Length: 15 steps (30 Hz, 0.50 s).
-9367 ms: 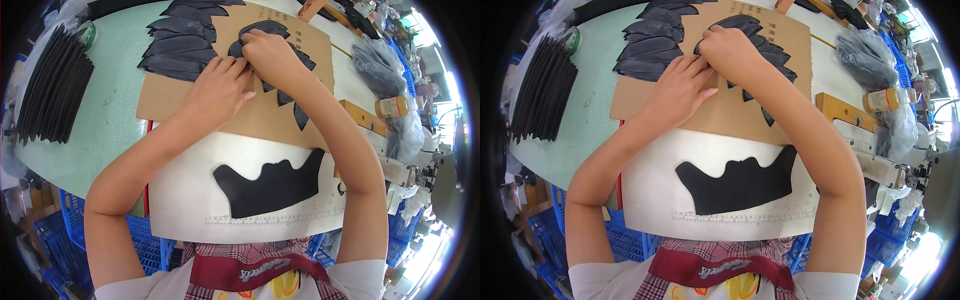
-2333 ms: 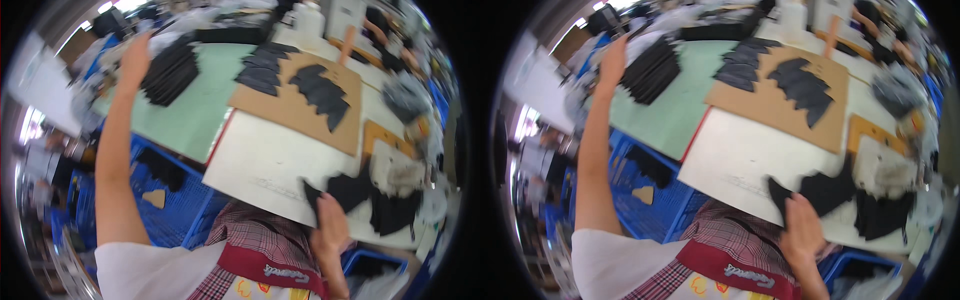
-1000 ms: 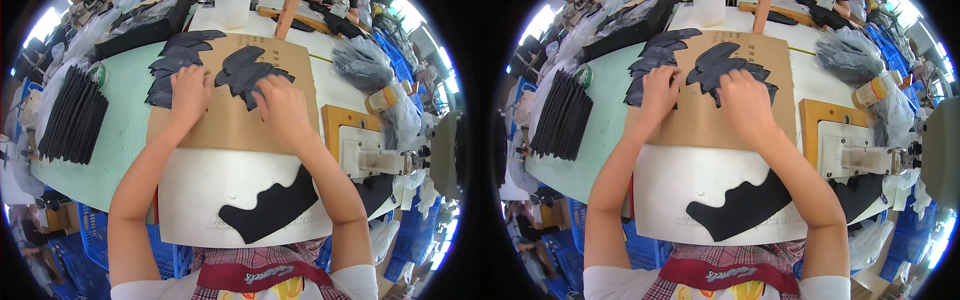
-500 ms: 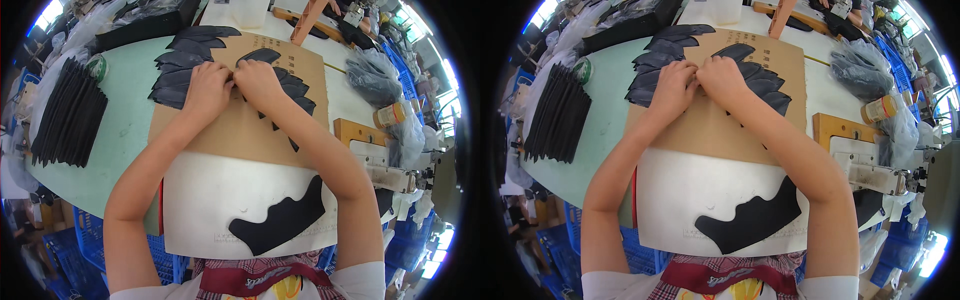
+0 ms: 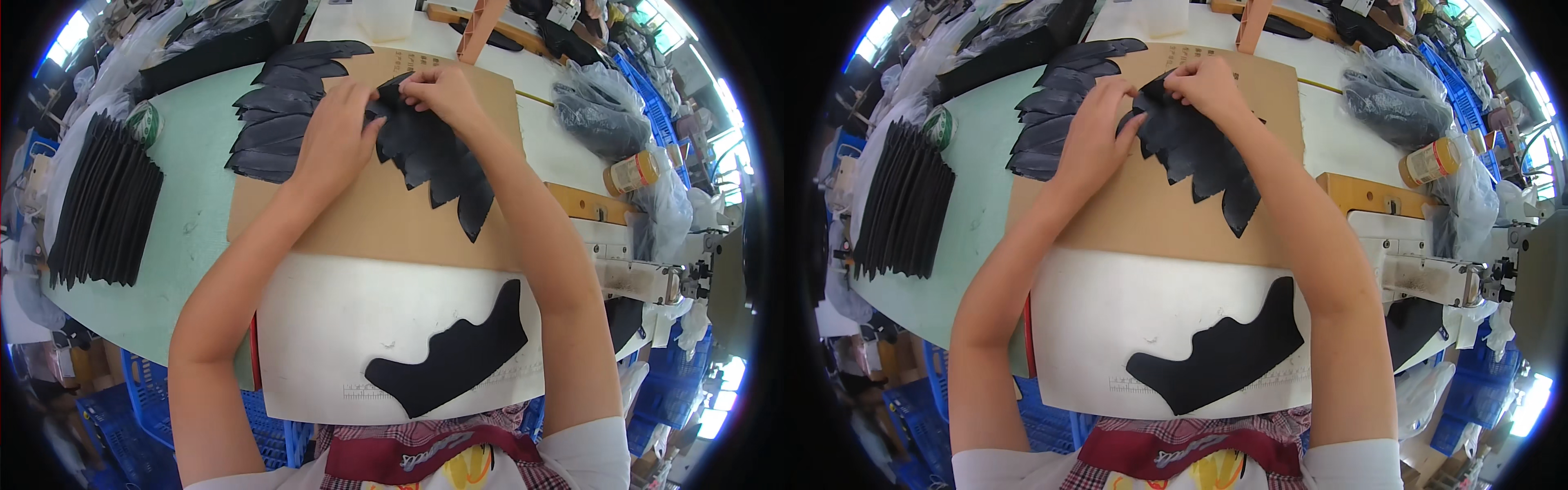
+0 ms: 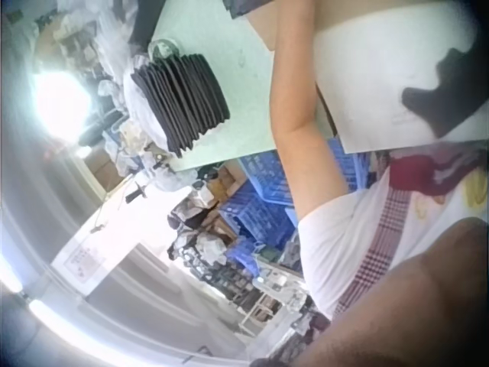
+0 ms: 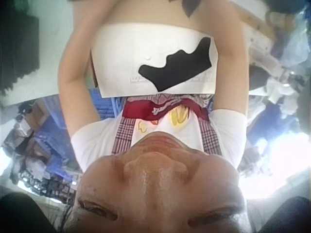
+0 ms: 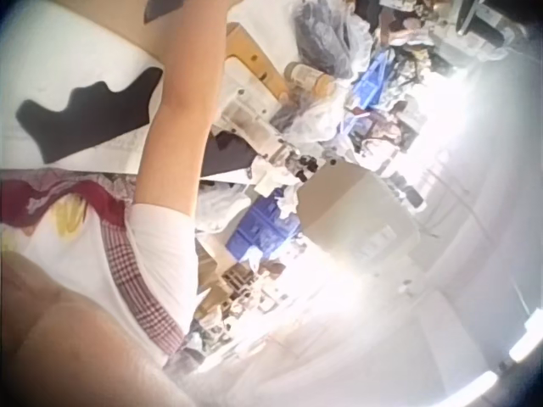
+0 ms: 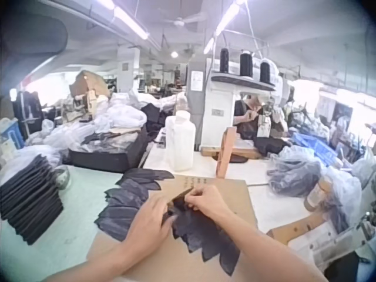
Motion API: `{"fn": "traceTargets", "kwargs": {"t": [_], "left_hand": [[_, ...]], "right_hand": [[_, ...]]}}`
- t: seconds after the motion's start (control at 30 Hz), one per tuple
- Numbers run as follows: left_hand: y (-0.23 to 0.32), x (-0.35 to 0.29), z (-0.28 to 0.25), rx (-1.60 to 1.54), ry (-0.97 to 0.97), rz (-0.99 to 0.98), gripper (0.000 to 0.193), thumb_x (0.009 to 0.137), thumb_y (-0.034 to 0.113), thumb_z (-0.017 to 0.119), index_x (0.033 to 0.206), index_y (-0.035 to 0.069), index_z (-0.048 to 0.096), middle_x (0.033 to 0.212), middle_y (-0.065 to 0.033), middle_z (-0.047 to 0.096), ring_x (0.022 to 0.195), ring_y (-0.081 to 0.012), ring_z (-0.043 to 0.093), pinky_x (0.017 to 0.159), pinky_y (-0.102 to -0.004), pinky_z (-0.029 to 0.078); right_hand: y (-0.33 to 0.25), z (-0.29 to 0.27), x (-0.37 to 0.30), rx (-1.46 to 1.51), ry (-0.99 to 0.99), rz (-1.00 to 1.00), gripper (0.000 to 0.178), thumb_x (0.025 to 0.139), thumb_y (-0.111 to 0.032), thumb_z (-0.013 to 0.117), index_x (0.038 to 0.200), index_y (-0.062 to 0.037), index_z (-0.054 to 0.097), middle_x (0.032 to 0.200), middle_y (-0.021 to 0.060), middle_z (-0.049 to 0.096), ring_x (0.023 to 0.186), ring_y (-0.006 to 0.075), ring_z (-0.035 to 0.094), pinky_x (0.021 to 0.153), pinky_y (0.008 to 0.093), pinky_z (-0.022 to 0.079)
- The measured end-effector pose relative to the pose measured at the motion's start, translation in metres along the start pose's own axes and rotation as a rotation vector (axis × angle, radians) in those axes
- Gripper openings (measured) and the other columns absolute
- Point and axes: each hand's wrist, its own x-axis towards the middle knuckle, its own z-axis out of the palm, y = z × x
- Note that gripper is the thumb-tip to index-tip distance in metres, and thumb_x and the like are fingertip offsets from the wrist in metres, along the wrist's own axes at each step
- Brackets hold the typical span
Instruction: The person repeatedly picks up black fabric pieces from a stack, aligns them with a larger black fabric piece on the table, and presses them together. They occasionally use a small purple tool to trim or adjust the edges of the fabric. The process is repetitive, focusing on aligning and securing the smaller pieces onto the larger base.
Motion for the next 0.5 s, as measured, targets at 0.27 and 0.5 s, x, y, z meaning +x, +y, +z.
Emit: {"fn": "traceTargets", "kwargs": {"t": [0.27, 0.5], "left_hand": [[-0.009, 0.003, 0.011, 0.080, -0.162, 0.032, 0.022, 0.085, 0.013, 0.067, 0.098, 0.000, 0.055, 0.095, -0.0147, 0.058, 0.092, -0.0327, 0.057, 0.083, -0.0391, 0.046], [0.033, 0.007, -0.002, -0.103, 0.198, -0.117, 0.037, 0.088, 0.026, 0.068, 0.108, -0.002, 0.054, 0.107, -0.0162, 0.053, 0.101, -0.0302, 0.055, 0.088, -0.0364, 0.045]], "right_hand": [[0.020, -0.127, 0.030, 0.544, 0.421, 0.010, 0.020, 0.089, -0.013, 0.060, 0.099, 0.0044, 0.063, 0.096, 0.0160, 0.067, 0.092, 0.0251, 0.066, 0.087, 0.0342, 0.054], [-0.014, -0.147, -0.090, 0.734, 0.201, -0.112, 0.022, 0.091, -0.016, 0.057, 0.100, 0.0038, 0.062, 0.093, 0.0146, 0.069, 0.088, 0.0221, 0.067, 0.082, 0.0344, 0.054]]}}
